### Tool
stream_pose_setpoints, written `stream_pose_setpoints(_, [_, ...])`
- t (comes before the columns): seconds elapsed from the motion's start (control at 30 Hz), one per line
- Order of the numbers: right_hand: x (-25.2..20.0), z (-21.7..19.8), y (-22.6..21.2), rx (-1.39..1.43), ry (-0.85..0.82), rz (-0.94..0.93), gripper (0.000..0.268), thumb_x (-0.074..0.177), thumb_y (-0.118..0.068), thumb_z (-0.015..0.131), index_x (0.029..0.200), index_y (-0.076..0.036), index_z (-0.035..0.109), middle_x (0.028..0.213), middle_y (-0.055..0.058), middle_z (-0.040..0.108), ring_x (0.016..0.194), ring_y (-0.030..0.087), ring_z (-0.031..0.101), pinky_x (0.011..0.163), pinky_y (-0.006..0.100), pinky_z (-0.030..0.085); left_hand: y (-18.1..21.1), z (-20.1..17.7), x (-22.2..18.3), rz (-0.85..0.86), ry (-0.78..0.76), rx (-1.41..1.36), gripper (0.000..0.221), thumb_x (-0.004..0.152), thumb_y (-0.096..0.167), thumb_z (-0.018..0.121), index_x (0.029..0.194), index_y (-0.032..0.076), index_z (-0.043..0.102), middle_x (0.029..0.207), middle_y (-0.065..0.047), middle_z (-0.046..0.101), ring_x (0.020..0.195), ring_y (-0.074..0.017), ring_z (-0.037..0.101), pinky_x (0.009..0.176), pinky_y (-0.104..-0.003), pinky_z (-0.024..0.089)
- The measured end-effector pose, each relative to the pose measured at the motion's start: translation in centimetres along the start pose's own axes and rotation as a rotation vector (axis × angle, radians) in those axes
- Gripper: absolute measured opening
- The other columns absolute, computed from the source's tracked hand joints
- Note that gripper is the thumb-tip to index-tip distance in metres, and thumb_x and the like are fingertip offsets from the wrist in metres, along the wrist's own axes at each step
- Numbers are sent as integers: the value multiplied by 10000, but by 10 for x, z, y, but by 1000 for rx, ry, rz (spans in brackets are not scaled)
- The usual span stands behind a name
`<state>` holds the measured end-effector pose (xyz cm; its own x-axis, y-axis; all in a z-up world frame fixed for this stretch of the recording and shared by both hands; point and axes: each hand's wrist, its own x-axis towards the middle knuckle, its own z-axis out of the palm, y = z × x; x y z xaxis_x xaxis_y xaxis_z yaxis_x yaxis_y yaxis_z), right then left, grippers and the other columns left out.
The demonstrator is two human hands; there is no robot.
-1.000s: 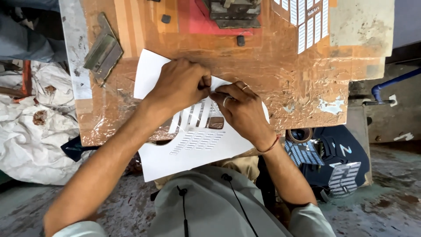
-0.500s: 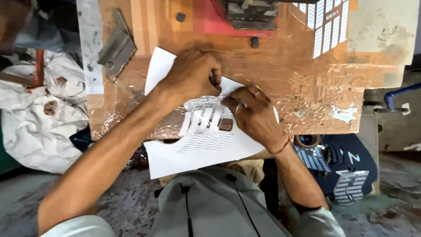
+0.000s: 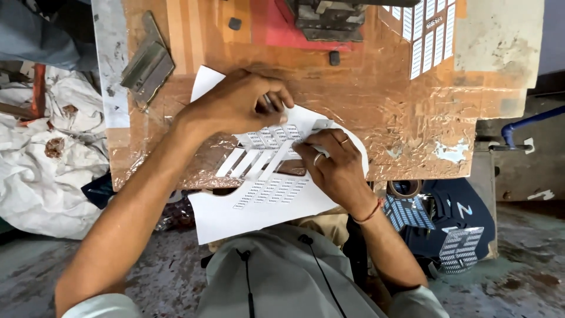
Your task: Assembling footwear components by using a press machine and applying decorative stickers to a shoe upper.
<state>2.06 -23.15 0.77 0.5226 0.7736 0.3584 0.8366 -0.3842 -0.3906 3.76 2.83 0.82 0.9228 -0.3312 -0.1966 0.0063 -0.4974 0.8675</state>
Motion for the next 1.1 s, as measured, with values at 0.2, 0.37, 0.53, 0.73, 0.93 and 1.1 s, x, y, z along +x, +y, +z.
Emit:
stream_pose_setpoints(0.2, [9, -1, -9, 33, -8, 34, 258, 872, -44, 766, 1129, -69, 758, 1142, 73, 663, 1075, 293, 627, 928, 416, 536, 5, 6, -1, 25, 19, 83, 330, 713, 28, 797, 1034, 44, 717, 909, -78, 757, 830, -190, 747, 733, -341, 590])
stream_pose_setpoints(0.37, [18, 6, -20, 51, -82, -27, 388, 857, -127, 764, 1235, -50, 723, 1302, 86, 642, 1231, 336, 559, 1021, 454, 479, -3, 12, 2, 39, 39, 142, 272, 691, -13, 778, 948, 39, 704, 826, -78, 731, 818, -208, 723, 745, -368, 557])
stream_pose_setpoints(0.53, [17, 12, -18, 30, -117, -164, 321, 960, -139, 724, 1279, -110, 747, 1353, 46, 608, 1316, 287, 530, 1114, 467, 439, 6, 7, 7, -47, -2, 141, 356, 650, -26, 772, 980, 92, 713, 862, -73, 709, 834, -225, 717, 716, -389, 562])
stream_pose_setpoints(0.73, [-22, 13, -2, 232, -142, -113, 286, 895, -3, 662, 1163, -73, 734, 1250, 84, 701, 1227, 282, 641, 1108, 458, 478, 2, 9, 2, 109, 40, 181, 298, 658, 43, 828, 919, 65, 686, 843, -66, 715, 862, -231, 704, 764, -400, 540])
stream_pose_setpoints(0.93, [-50, -7, 0, 343, -172, 11, 254, 852, -15, 713, 1092, -94, 738, 1182, 68, 728, 1165, 248, 683, 1093, 437, 487, 9, 7, 1, 85, 26, 186, 279, 688, 34, 799, 935, 56, 671, 845, -75, 717, 818, -230, 707, 733, -393, 545])
stream_pose_setpoints(1.1, [-43, -2, 0, 349, -100, 48, 230, 891, -17, 725, 1106, -96, 737, 1201, 44, 740, 1183, 235, 681, 1124, 430, 494, -2, 11, -4, 36, 13, 85, 296, 798, 100, 764, 1081, 82, 680, 931, -52, 718, 838, -183, 727, 719, -359, 594])
